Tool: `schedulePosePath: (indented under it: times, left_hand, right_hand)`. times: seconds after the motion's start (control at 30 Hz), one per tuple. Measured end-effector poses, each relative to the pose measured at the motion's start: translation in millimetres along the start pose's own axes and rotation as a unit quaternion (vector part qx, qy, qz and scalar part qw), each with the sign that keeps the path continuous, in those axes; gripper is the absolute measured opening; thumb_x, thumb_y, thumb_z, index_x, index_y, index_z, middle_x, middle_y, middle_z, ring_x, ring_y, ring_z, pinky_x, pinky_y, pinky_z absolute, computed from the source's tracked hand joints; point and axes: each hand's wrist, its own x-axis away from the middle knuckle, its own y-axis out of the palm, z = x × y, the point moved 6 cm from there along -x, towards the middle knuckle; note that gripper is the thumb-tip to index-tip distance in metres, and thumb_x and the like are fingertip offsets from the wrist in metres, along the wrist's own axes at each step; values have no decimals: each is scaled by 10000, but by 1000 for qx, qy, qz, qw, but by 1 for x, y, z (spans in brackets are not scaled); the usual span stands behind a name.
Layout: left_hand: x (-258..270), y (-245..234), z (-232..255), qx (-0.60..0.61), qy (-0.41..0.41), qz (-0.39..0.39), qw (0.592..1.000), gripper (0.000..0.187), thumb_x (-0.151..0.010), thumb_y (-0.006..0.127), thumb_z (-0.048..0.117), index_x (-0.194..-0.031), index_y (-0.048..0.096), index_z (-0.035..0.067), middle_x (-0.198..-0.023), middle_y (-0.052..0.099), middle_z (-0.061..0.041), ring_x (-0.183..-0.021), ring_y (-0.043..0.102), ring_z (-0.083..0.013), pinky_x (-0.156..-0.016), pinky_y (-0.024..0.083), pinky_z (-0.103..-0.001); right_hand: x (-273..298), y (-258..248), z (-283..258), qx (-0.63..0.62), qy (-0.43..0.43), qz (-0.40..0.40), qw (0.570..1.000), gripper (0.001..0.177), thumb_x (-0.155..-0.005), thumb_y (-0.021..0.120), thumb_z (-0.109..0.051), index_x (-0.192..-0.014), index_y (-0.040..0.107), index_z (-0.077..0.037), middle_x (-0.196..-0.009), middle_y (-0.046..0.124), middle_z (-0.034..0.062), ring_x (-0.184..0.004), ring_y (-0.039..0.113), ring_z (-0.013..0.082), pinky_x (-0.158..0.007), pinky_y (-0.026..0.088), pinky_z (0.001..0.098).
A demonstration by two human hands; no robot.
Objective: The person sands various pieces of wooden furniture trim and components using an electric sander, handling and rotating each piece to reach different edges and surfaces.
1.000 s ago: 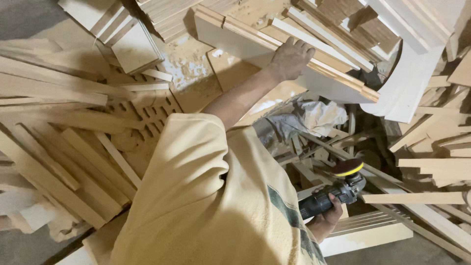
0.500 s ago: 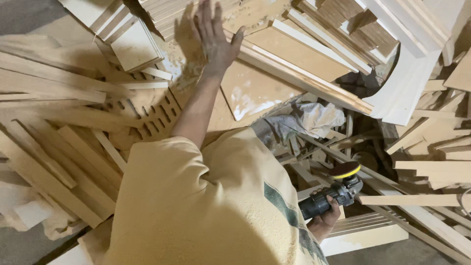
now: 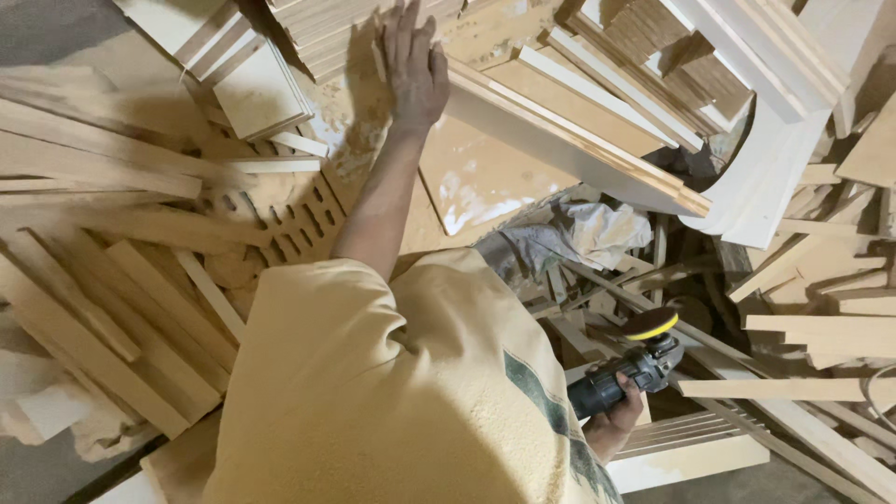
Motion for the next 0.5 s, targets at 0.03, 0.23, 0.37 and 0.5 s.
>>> schedulePosePath:
  times: [0.03,0.23,0.37,0.5]
  left_hand:
    - [11,7,-21,-13,-63,-21,998,329,-1191,672,236,-1498,573,170,-1726,455,-64,-1676,374,-330,-1466,198,-671]
    - [21,-29,-42,196,-385,76,899,1008,-955,984,323,-1675,342,35,-1744,405,-221,-1663,417,-404,-1441,361,-561]
    - [25,-22,-49,230,-455,49,859,956,-937,954,415,-1604,450,-49,-1586,624,-267,-1538,560,-379,-1346,457,-510]
    - [14,-20,-54,276,-424,56,861,736,-890,1008,350,-1392,587,13,-1281,778,-187,-1218,753,-311,-1091,657,-421]
  right_hand:
    - [5,3,-2,22,1,-2,1000,491,-849,791,-291,-1285,616,-148,-964,732,45,-833,750,258,-815,616,394]
    - [20,14,-8,27,-5,4,1000,643,-840,796,-335,-1438,635,-164,-1030,764,41,-905,730,209,-854,616,371]
    - [46,44,-17,29,-24,9,999,457,-880,739,-361,-1246,646,-103,-946,752,81,-868,720,208,-848,558,316]
    - [12,16,-7,32,4,-7,999,516,-849,781,-334,-1301,642,-126,-920,765,81,-813,734,216,-762,584,339]
